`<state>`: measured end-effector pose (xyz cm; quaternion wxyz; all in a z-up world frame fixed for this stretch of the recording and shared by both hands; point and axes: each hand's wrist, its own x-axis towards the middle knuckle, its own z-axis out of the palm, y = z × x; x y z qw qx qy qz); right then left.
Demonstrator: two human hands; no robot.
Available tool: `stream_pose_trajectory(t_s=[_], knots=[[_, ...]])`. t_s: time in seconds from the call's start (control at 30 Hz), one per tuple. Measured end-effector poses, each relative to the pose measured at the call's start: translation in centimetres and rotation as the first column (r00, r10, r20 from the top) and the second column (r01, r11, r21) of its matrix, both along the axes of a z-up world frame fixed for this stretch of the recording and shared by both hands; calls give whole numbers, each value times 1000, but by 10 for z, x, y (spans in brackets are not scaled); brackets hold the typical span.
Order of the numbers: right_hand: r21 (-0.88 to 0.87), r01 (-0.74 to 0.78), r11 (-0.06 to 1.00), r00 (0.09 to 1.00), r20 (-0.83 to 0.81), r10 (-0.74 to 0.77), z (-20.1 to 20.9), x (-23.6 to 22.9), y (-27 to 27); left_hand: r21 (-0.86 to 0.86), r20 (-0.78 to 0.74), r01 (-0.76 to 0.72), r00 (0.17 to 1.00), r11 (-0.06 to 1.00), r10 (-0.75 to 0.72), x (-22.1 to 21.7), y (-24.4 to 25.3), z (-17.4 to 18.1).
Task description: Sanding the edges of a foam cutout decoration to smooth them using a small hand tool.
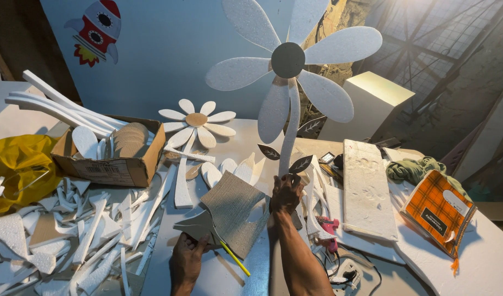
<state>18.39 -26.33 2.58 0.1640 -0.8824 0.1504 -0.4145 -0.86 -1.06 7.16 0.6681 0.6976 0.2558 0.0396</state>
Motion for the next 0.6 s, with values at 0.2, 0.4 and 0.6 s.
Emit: stream_pose_trajectory(t_s=[0.2, 0.4, 0.6], knots=[[30, -5, 1000, 999, -37, 6, -5, 5, -3, 125, -50, 24, 999, 992, -18, 3, 2, -9], [28, -6, 1000, 1000, -21, 7, 1, 2, -1, 61, -74, 4, 997, 998, 0, -1, 0, 8], [19, -5, 1000, 1000, -7, 6, -4, 6, -3, 162, -132, 39, 991, 986, -18, -2, 1, 11]])
